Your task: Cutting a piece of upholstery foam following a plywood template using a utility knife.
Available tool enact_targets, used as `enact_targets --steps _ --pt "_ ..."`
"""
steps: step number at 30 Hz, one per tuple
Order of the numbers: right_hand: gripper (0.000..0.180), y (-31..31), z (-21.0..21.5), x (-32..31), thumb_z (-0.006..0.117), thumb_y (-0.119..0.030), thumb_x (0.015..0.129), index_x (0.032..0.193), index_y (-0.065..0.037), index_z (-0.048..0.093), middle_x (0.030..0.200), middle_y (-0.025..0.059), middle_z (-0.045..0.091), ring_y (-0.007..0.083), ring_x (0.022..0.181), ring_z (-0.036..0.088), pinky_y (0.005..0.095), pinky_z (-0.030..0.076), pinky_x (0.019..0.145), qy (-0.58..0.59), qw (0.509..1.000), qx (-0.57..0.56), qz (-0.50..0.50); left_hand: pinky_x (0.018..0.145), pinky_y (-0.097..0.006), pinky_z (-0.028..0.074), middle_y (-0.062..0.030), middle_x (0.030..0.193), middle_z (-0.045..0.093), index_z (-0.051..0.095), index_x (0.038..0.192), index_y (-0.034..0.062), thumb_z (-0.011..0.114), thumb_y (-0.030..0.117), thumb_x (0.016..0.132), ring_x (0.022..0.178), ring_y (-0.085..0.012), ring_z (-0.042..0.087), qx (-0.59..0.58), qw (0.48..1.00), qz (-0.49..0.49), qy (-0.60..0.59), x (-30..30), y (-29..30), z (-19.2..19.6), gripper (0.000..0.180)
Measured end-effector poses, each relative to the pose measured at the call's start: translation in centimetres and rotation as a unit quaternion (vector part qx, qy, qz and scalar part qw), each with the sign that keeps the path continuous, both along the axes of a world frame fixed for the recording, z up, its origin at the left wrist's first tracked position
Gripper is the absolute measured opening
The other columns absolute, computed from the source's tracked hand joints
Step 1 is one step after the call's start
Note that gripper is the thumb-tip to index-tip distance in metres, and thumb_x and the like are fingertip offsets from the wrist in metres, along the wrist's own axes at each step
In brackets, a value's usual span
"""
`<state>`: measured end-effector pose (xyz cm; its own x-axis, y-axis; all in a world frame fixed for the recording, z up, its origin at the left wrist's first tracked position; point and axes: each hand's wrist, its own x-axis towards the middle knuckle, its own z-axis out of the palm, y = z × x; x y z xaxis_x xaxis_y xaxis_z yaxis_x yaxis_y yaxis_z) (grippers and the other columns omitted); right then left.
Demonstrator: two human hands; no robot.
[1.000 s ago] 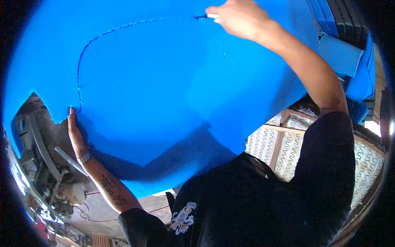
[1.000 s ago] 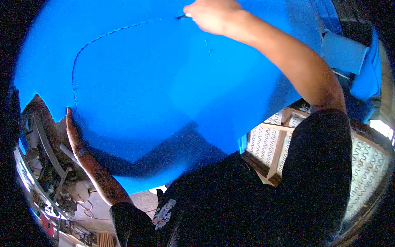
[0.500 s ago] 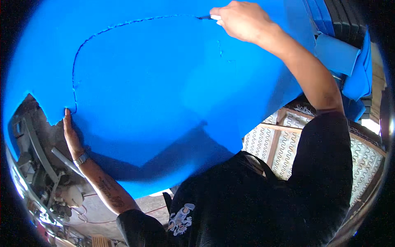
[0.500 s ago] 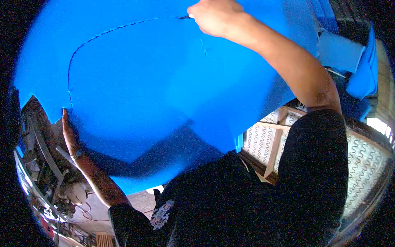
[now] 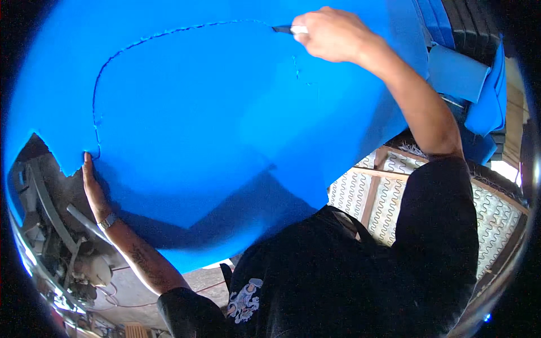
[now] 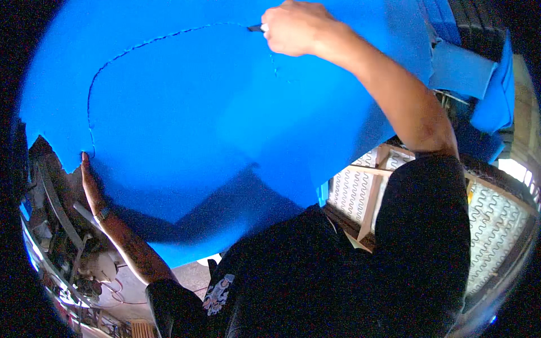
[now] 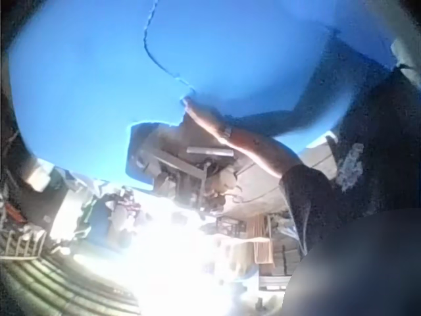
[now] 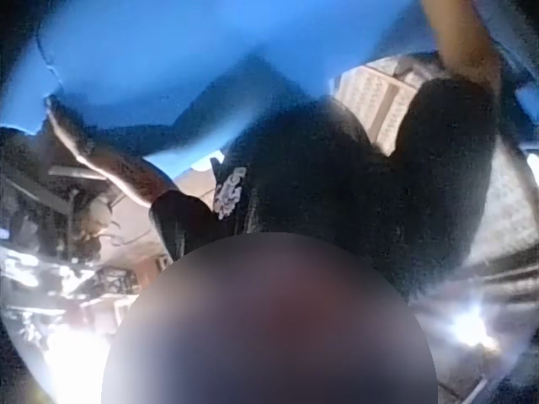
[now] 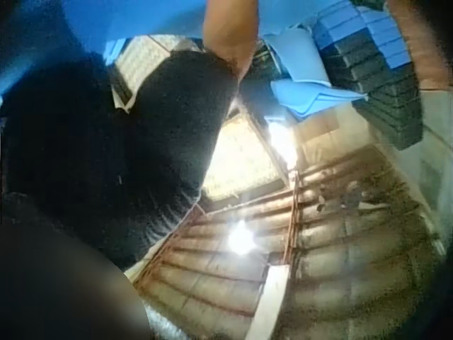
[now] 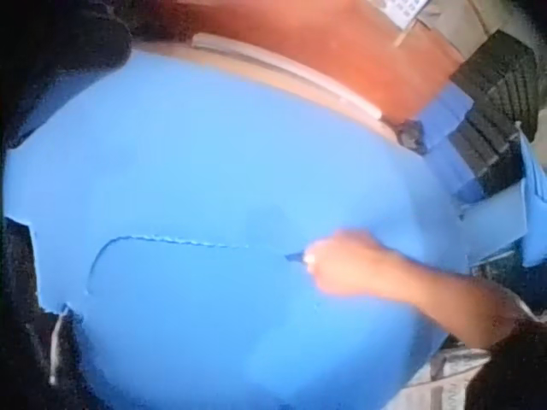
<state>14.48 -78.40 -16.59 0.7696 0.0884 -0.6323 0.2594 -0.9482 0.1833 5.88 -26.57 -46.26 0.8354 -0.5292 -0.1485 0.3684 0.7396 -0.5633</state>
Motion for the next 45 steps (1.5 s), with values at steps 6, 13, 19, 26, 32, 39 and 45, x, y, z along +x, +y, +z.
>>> enact_targets --steps 6,13,19,26,32,39,45 --pt "0.023 -1.0 2.6 -4.2 0.053 -0.021 0.083 0.103 -0.011 0.059 0.085 0.0148 0.062 0.0335 0.078 0.059 0.0436 0.046 0.069 -0.139 0.989 0.010 0.040 0.105 -0.032 0.018 -0.0102 0.138 0.029 0.030 0.132 -0.0026 0.030 0.034 0.094 0.126 -0.0190 0.028 0.060 0.998 -0.013 0.004 -0.3 1.1 -0.9 0.052" --pt "0.024 -1.3 -0.5 -2.9 0.045 -0.019 0.079 0.088 -0.006 0.062 0.082 0.0168 0.062 0.0363 0.077 0.060 0.0457 0.048 0.069 -0.052 0.998 -0.007 -0.026 0.105 -0.032 0.019 -0.0096 0.138 0.030 0.032 0.131 -0.0007 0.032 0.031 0.094 0.126 -0.0190 0.029 0.071 0.997 -0.006 0.024 0.1 1.5 -1.1 0.049" --pt "0.023 -1.5 0.9 -4.4 0.048 -0.022 0.080 0.088 -0.006 0.062 0.082 0.0173 0.062 0.0367 0.079 0.059 0.0453 0.047 0.071 -0.075 0.994 0.030 -0.072 0.105 -0.032 0.017 -0.0106 0.138 0.029 0.031 0.132 -0.0007 0.029 0.032 0.095 0.127 -0.0189 0.027 -0.004 0.997 0.032 0.071 -0.8 1.5 -0.5 0.049" --pt "0.022 -1.5 1.2 -6.2 0.050 -0.019 0.084 0.097 -0.004 0.059 0.087 0.0173 0.061 0.0362 0.080 0.058 0.0409 0.046 0.069 -0.104 0.990 0.038 -0.090 0.106 -0.032 0.014 -0.0125 0.139 0.027 0.028 0.132 -0.0022 0.026 0.033 0.095 0.129 -0.0199 0.023 0.013 1.000 0.016 0.010 -0.4 0.7 -1.3 0.051" --pt "0.020 -1.9 -0.3 -5.6 0.049 -0.021 0.080 0.088 -0.007 0.059 0.085 0.0168 0.062 0.0349 0.082 0.059 0.0433 0.047 0.074 -0.033 0.994 0.000 -0.108 0.107 -0.032 0.013 -0.0132 0.140 0.025 0.027 0.133 -0.0029 0.026 0.034 0.095 0.130 -0.0197 0.022 -0.015 1.000 0.012 0.014 0.2 -0.2 -1.1 0.052" --pt "0.020 -1.5 1.5 -9.2 0.049 -0.022 0.080 0.087 -0.007 0.060 0.083 0.0167 0.062 0.0346 0.080 0.060 0.0438 0.047 0.073 -0.124 0.981 0.016 -0.148 0.107 -0.031 0.013 -0.0110 0.140 0.026 0.028 0.132 -0.0018 0.027 0.034 0.095 0.130 -0.0185 0.022 0.015 1.000 -0.008 -0.025 -0.2 -0.2 -1.0 0.051" --pt "0.024 -0.9 -1.1 -6.8 0.048 -0.023 0.084 0.101 -0.010 0.058 0.085 0.0163 0.062 0.0348 0.078 0.059 0.0421 0.046 0.069 -0.034 0.988 -0.039 -0.146 0.107 -0.031 0.011 -0.0110 0.141 0.023 0.026 0.133 -0.0017 0.029 0.035 0.095 0.131 -0.0190 0.019 -0.043 0.999 -0.014 -0.022 0.7 -1.3 -1.0 0.053"
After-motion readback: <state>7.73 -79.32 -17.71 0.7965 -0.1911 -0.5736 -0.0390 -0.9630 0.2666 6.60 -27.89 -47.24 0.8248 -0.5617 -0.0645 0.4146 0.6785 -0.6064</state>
